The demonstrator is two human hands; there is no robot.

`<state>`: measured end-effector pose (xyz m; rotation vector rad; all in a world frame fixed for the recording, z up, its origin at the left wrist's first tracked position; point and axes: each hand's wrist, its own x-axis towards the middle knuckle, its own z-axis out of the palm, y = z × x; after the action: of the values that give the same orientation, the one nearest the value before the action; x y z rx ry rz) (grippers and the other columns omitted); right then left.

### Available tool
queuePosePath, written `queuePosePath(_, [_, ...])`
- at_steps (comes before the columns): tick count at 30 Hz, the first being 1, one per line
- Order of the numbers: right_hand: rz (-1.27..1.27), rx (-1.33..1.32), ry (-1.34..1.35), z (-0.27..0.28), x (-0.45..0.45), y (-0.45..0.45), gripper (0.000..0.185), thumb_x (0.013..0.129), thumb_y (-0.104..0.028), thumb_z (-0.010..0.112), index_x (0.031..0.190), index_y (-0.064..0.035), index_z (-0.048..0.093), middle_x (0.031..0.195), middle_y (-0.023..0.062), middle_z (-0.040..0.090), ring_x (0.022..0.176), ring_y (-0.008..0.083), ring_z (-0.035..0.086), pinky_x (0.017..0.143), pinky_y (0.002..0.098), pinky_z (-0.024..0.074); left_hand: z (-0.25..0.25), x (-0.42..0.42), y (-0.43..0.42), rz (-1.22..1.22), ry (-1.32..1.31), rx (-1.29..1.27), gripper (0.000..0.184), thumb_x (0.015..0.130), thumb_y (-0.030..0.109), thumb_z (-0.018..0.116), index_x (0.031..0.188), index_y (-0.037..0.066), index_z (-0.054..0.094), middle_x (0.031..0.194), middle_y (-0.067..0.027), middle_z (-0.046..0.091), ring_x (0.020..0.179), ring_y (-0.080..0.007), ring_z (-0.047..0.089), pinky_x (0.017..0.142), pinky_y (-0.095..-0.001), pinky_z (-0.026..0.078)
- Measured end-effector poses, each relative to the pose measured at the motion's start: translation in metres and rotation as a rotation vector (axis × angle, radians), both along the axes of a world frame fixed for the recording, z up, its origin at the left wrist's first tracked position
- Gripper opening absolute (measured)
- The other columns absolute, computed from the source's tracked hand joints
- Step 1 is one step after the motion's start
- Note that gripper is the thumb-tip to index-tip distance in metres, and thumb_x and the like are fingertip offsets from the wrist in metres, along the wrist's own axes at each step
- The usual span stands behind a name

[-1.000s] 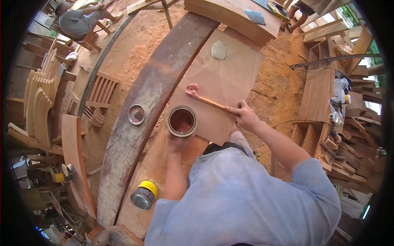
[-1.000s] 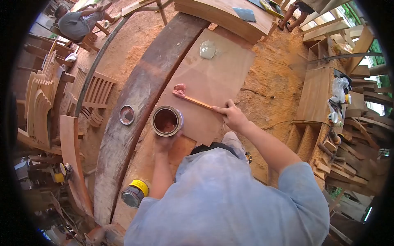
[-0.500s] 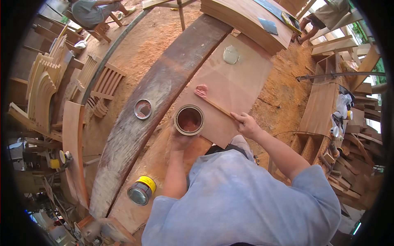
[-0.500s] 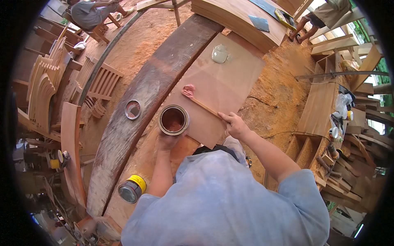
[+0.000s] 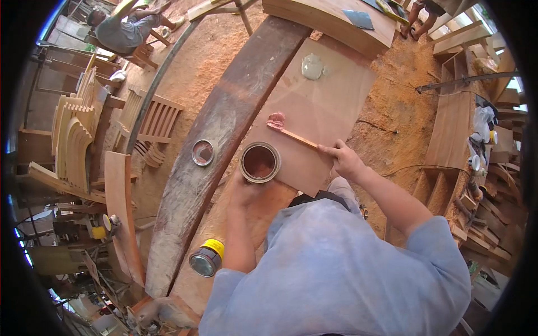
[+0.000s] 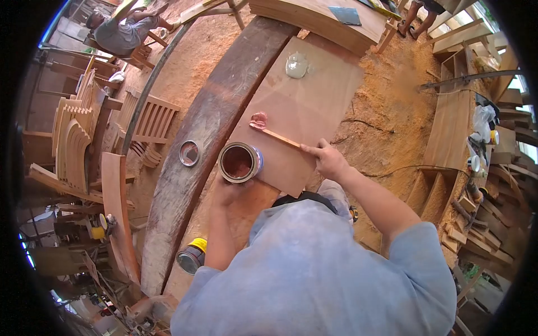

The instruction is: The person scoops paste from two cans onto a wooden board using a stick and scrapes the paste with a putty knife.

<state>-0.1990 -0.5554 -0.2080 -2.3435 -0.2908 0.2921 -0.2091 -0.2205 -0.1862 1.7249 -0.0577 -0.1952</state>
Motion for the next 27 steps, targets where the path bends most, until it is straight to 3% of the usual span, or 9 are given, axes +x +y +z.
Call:
queuePosePath(4, [0.035, 0.0, -0.013, -0.001, 0.005, -0.005, 0.051, 0.085, 0.0, 0.052, 0.129, -0.0221, 0.063, 0.093, 0.0172, 0.053, 0.081, 0.0354, 0.06, 0.075, 0.0392, 0.0515, -0.013, -0.005, 0.001, 0.063, 0.115, -0.155, 0.063, 0.064, -0.009, 0.083, 0.121, 0.004, 0.06, 0.113, -0.0032, 0.066, 0.104, -0.0145, 0.062, 0.092, -0.0308, 0.052])
queuePosePath(8, [0.029, 0.058, -0.081, -0.002, 0.006, -0.005, 0.046, 0.088, -0.003, 0.052, 0.129, -0.0208, 0.062, 0.095, 0.0164, 0.055, 0.083, 0.0351, 0.062, 0.074, 0.0398, 0.0515, -0.032, -0.011, -0.005, 0.107, -0.071, -0.137, 0.056, 0.066, -0.01, 0.08, 0.117, 0.004, 0.062, 0.11, -0.0028, 0.067, 0.1, -0.0141, 0.063, 0.088, -0.0298, 0.053])
queuePosePath(10, [0.041, 0.053, -0.104, -0.001, 0.005, -0.005, 0.044, 0.089, -0.005, 0.052, 0.128, -0.0209, 0.062, 0.096, 0.0159, 0.056, 0.083, 0.035, 0.062, 0.074, 0.0402, 0.0517, -0.036, -0.015, -0.01, 0.155, -0.069, -0.283, 0.048, 0.069, -0.01, 0.078, 0.113, 0.004, 0.064, 0.107, -0.0028, 0.067, 0.096, -0.0138, 0.064, 0.084, -0.0292, 0.055])
queuePosePath(20, [0.039, -0.156, -0.141, 0.004, 0.002, 0.0, 0.049, 0.088, -0.007, 0.053, 0.133, -0.0256, 0.058, 0.096, 0.0152, 0.054, 0.08, 0.0362, 0.062, 0.072, 0.0433, 0.053, -0.05, -0.008, -0.006, 0.15, -0.218, -0.2, 0.045, 0.07, -0.009, 0.078, 0.112, 0.003, 0.064, 0.104, -0.0032, 0.068, 0.095, -0.0136, 0.065, 0.083, -0.0283, 0.055])
queuePosePath(23, [0.07, -0.119, -0.148, 0.0, 0.004, -0.007, 0.048, 0.088, -0.006, 0.053, 0.132, -0.0244, 0.06, 0.096, 0.0154, 0.054, 0.078, 0.0363, 0.062, 0.072, 0.0431, 0.0532, -0.042, -0.016, -0.013, 0.21, -0.047, -0.342, 0.047, 0.071, -0.008, 0.078, 0.114, 0.003, 0.062, 0.105, -0.003, 0.068, 0.095, -0.0139, 0.065, 0.085, -0.0286, 0.054])
queuePosePath(27, [0.095, -0.083, -0.117, 0.018, 0.005, -0.006, 0.046, 0.088, -0.005, 0.055, 0.131, -0.022, 0.061, 0.093, 0.0166, 0.052, 0.079, 0.0361, 0.061, 0.073, 0.043, 0.0523, -0.052, -0.015, -0.011, 0.198, -0.025, -0.287, 0.046, 0.073, -0.007, 0.078, 0.115, 0.003, 0.062, 0.106, -0.0026, 0.068, 0.095, -0.0146, 0.065, 0.085, -0.0286, 0.054])
